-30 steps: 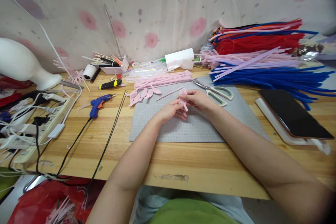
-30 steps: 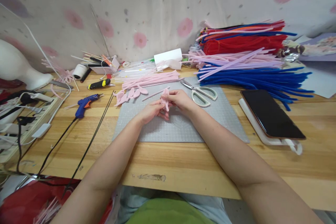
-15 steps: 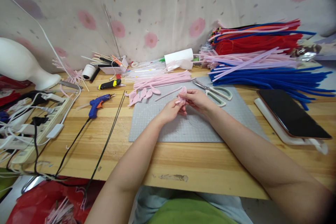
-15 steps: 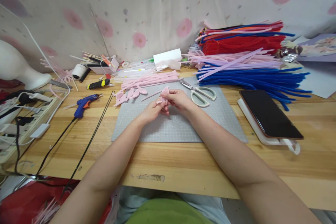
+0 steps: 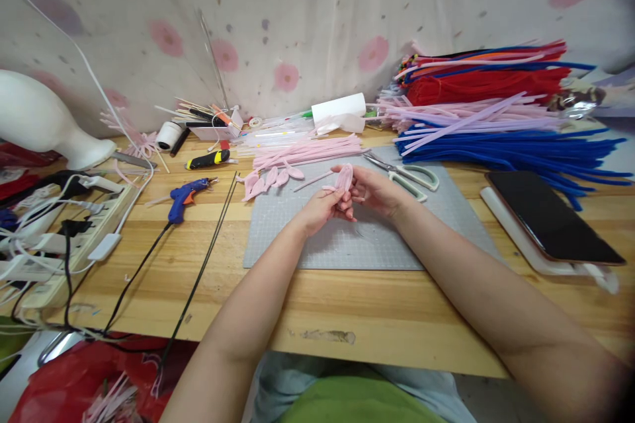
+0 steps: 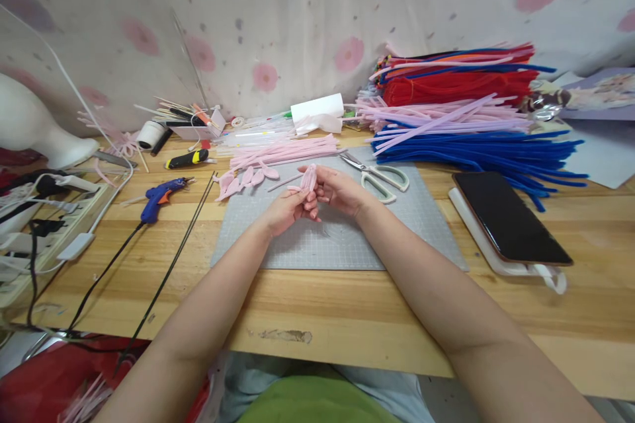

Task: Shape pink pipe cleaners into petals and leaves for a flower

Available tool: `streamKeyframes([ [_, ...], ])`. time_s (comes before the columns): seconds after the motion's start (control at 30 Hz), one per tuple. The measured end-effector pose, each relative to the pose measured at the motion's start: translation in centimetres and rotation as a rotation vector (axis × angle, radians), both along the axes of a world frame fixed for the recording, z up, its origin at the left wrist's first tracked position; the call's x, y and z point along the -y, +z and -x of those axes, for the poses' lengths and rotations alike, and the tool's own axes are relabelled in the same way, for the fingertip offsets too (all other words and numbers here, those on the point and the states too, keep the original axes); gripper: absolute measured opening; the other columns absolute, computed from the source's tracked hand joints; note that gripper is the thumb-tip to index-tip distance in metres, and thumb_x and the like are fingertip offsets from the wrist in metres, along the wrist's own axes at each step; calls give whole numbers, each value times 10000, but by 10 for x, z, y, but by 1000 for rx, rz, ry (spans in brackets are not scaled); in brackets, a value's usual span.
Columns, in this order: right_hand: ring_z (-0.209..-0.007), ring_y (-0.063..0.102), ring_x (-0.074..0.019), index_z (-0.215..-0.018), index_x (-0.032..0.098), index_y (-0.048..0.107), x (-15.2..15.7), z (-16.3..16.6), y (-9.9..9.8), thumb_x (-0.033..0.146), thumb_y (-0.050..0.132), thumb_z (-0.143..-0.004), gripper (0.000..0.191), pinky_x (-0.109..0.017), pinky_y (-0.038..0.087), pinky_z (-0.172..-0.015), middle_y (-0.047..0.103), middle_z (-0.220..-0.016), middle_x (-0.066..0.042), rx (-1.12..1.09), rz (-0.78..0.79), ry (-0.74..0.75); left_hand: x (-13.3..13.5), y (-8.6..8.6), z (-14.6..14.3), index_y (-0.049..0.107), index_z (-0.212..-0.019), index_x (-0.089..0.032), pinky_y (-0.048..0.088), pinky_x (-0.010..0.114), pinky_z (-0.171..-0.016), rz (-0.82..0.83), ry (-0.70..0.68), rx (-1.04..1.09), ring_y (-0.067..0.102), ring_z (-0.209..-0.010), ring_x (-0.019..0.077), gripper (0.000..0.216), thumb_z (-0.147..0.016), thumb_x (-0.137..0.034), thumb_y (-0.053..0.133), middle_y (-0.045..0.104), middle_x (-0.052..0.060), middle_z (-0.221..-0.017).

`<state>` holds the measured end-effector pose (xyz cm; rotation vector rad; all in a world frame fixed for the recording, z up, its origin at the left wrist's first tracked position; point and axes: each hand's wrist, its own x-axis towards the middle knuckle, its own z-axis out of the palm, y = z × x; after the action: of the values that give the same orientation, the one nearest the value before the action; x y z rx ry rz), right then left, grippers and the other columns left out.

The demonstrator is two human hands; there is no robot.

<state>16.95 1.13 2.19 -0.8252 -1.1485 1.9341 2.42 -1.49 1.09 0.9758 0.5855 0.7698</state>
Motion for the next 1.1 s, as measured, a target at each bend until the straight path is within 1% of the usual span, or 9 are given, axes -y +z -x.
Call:
streamKeyframes([
  [0.07,-539,563,-126,-1114,207,553,1,0,0,375,525,-769,385,-246,456,-474,628,-666,-17,-14,24,-15,2,4,1,444,-681,-140,505,280,-611,58,-66,58,470,-544,74,282,-733,-377,588,354,-51,-583],
  [0.17,-637,589,-134,-1054,221,590,3,3,-1,252,567,-720,336,-261,484,-511,652,-862,-48,26,0,35,4,9,2,414,-664,-153,505,270,-582,142,-173,123,437,-515,67,281,-735,-361,590,329,-56,-574],
  [0.3,-727,593,-150,-874,174,659,2,3,-4,240,584,-705,197,-290,506,-636,653,-835,-59,128,-186,132,6,12,2,418,-665,-159,499,262,-550,163,-208,128,403,-475,57,278,-728,-356,603,313,-66,-548],
  [0.4,-745,587,-144,-839,188,670,-1,-1,-1,260,578,-726,162,-293,491,-712,651,-798,-30,245,-371,117,6,7,-1,448,-684,-154,499,276,-582,115,-92,44,427,-480,52,265,-729,-364,604,357,-64,-554],
  [0.53,-691,580,-142,-847,206,666,-4,-5,5,291,560,-752,166,-296,476,-702,644,-763,-23,386,-497,71,4,-2,-8,486,-696,-132,496,314,-633,26,140,-88,503,-513,75,311,-721,-423,594,429,-51,-556],
  [0.7,-772,581,-164,-842,185,658,-6,-9,4,239,541,-725,174,-311,441,-777,646,-779,-20,535,-621,-16,3,-4,-14,494,-712,-121,479,284,-625,0,254,-175,530,-495,76,324,-745,-438,557,457,-51,-554],
  [0.87,-721,552,-160,-767,156,648,-11,-8,-7,204,520,-670,167,-287,429,-680,636,-753,-22,590,-684,-112,-3,-13,-13,481,-713,-134,446,233,-581,-81,321,-362,527,-472,72,277,-809,-393,471,457,-51,-544],
  [0.97,-683,535,-148,-737,158,652,-11,-5,-10,211,524,-663,157,-266,415,-632,630,-722,-17,590,-670,-177,-5,-19,-11,488,-716,-151,423,239,-585,-226,398,-531,534,-507,92,288,-822,-414,436,495,-29,-578],
  [1.1,-646,517,-134,-723,160,651,-7,-1,-5,234,560,-658,134,-251,408,-598,619,-708,-14,516,-595,-170,0,-13,-8,487,-683,-182,381,261,-660,-400,548,-726,520,-583,126,270,-829,-401,427,519,-9,-595],
])
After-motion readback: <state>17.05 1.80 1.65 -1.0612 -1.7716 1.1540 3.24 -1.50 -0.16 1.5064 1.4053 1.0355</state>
